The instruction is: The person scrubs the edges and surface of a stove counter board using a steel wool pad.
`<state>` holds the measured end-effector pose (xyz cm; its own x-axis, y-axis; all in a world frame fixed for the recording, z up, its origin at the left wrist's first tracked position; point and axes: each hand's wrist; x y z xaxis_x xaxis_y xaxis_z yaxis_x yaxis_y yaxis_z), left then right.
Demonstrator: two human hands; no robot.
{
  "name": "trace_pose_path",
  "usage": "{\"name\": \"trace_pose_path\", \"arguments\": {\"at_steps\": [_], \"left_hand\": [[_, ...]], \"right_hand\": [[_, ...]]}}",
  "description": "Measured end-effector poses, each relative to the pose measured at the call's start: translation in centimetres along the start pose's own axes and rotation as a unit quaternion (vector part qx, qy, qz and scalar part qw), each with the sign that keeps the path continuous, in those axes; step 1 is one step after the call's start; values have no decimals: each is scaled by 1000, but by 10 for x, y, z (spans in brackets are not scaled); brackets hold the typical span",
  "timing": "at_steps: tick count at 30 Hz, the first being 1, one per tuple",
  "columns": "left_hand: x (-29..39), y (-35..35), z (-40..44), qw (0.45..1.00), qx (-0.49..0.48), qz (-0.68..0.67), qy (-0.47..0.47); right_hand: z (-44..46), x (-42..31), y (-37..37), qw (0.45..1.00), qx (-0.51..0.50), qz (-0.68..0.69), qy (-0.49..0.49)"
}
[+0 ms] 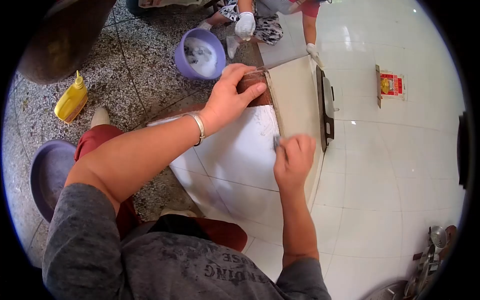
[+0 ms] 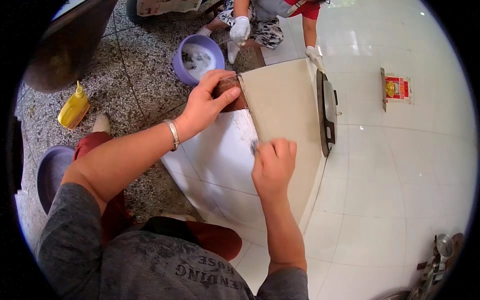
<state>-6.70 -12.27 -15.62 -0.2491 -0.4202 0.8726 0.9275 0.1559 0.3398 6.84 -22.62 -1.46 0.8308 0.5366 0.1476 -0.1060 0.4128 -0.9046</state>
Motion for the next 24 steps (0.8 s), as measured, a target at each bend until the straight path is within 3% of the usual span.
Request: {"name": "trace_pose_path", "arguments": {"at_steps": [2,5,11,19,22,24], "left_hand": [[0,-1,1,1000,-6,2,-7],[0,-3,5,1000,-6,0,-16],[-2,-2,1,1000,-8,21,-17],[3,-7,5,999,-20,-2,-35],[5,-9,3,999,-23,8,-41],[6,-7,4,999,-17,22,-39]], "right_hand": [[32,-1,19,997,36,6,-73],[59,-8,25,998,21,38,-49],[-9,0,-5,1000,5,9,22],[67,-5,29,996,25,60,-56],[63,-10,25,991,57,125,7],[28,-2,7,993,16,101,63]]}}
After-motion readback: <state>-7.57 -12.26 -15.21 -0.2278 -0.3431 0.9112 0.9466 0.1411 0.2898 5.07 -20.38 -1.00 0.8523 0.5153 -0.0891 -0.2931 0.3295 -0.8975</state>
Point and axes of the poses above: each hand's wrist, its own z-axis towards the middle knuckle, its own y-axis out of the palm, x = y × z, and after that the axes turned 7 degrees about z, right-handed
